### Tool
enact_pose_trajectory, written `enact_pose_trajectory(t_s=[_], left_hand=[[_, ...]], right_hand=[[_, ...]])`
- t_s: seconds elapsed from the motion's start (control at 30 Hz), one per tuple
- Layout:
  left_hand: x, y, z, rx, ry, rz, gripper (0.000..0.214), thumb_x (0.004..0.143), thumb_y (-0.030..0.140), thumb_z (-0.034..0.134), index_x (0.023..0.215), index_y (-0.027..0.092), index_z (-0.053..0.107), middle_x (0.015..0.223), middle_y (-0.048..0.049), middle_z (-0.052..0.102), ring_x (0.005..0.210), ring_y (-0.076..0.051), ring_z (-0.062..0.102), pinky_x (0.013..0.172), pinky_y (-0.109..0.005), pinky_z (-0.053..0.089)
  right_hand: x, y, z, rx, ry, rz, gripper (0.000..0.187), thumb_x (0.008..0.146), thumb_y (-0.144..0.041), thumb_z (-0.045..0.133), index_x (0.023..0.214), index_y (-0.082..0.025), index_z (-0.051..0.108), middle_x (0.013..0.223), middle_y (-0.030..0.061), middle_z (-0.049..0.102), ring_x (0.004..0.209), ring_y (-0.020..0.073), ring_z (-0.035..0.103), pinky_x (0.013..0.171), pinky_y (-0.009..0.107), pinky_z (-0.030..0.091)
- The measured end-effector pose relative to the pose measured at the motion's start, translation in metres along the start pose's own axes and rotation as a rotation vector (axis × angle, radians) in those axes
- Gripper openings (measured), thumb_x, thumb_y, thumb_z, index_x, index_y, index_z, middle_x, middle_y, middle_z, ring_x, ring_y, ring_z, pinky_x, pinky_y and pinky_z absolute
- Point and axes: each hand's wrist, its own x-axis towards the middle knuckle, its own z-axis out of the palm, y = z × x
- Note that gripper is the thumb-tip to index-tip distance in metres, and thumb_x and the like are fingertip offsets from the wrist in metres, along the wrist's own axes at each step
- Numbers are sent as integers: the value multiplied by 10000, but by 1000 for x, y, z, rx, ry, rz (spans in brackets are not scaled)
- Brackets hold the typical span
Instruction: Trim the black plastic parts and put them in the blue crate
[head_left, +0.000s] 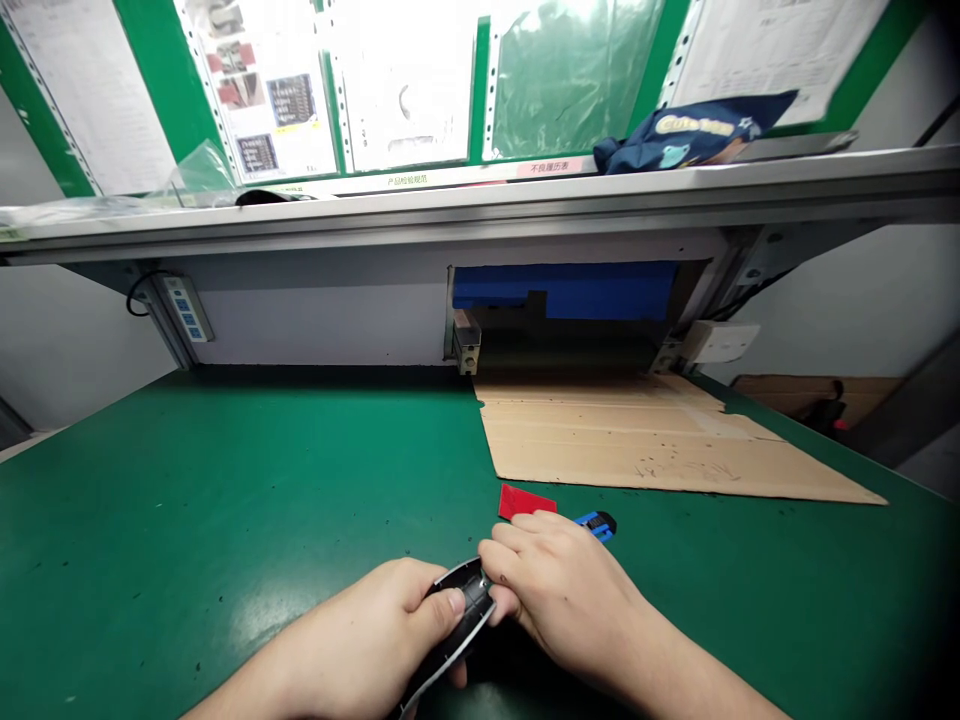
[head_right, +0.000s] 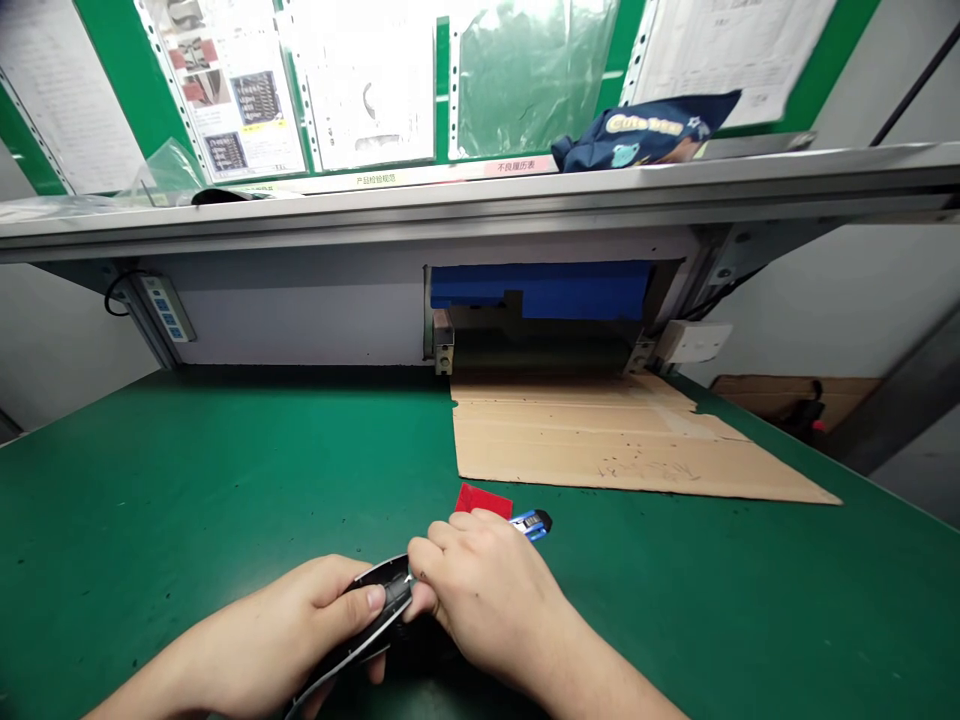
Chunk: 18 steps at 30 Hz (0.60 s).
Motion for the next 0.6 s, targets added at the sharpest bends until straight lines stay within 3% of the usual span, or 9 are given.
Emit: enact_pose_trajectory(t_s=[0.27, 0.47, 0.6], left_hand=[[-2, 5, 0, 105, 41, 51, 404, 938, 435, 312, 778, 184, 586, 660, 47, 555, 500, -79, 468, 526, -191, 352], [-2, 4, 1, 231, 129, 83, 381, 939, 424, 313, 819, 200, 597, 678, 41, 544, 607, -116, 449, 562, -230, 292], [-1, 3, -1, 305, 130, 135, 362, 938, 419, 310, 780, 206, 556, 704, 34, 537, 625, -124, 423, 580, -241, 293]], right_hand=[[1, 1, 0, 171, -38, 1, 375, 972, -406, 328, 688, -205, 469, 663, 1, 562, 571, 152, 437, 575, 296, 301], [1, 3, -10, 834, -158, 32, 511, 948, -609, 268, 733, -198, 482, 716, -26, 519, 643, 119, 471, 596, 233, 366], [1, 8, -16, 1129, -178, 62, 537, 905, -671, 308, 698, -192, 438, 657, -45, 403, 601, 109, 379, 552, 228, 311]])
